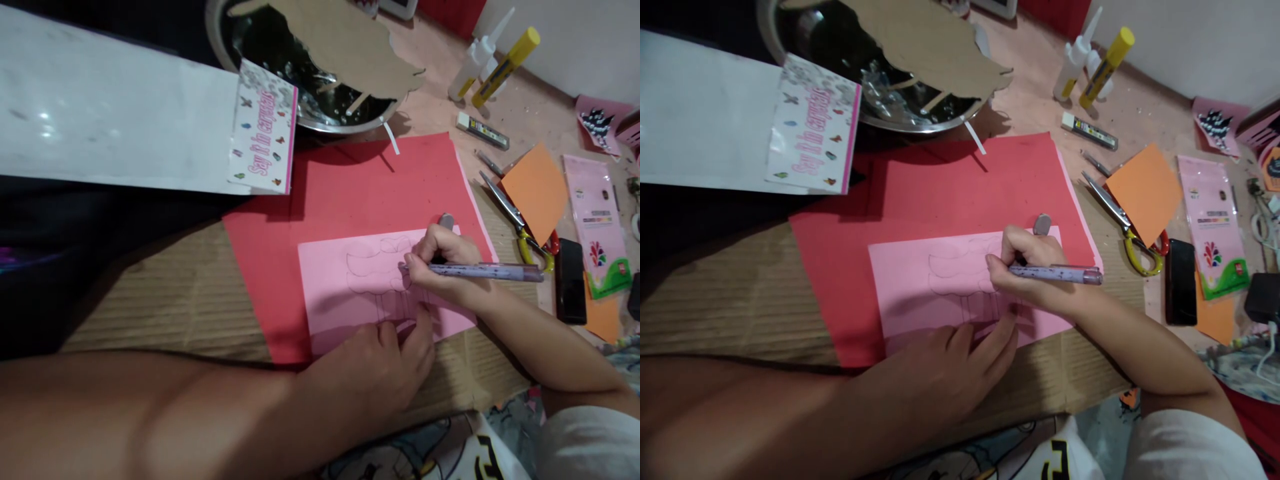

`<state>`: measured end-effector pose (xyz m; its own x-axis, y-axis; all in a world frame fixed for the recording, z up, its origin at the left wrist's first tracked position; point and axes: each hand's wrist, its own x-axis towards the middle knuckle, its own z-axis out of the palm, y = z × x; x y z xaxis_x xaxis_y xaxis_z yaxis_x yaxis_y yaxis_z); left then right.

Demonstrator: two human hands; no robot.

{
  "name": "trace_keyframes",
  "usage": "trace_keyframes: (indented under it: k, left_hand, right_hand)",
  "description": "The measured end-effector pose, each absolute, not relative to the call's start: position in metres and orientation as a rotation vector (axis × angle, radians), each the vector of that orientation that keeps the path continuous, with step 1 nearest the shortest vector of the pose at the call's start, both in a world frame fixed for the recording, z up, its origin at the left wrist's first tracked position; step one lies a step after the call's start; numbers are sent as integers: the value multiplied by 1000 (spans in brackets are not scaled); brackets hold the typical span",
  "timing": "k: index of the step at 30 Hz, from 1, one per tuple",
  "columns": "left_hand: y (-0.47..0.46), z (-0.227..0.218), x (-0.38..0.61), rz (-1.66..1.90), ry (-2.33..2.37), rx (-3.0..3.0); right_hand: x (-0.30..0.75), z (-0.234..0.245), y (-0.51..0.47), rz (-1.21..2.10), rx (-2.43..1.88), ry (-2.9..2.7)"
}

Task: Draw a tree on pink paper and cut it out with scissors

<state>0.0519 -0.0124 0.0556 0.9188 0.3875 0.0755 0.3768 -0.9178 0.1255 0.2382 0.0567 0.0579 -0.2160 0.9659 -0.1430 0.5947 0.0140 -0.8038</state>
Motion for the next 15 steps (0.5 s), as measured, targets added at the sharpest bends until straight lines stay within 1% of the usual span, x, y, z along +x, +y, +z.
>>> trace_keyframes:
  k: [4, 11, 15]
  left_hand:
    - [-12, 57, 52, 135, 582, 2994]
    - [-11, 56, 51, 103, 547, 2972]
    - [-12, 57, 52, 141, 580, 2992]
  right_hand:
    - [237, 59, 57, 1128, -1582, -1840]
    - [236, 59, 56, 1060, -1588, -1850]
    - [236, 59, 57, 1081, -1573, -1851]
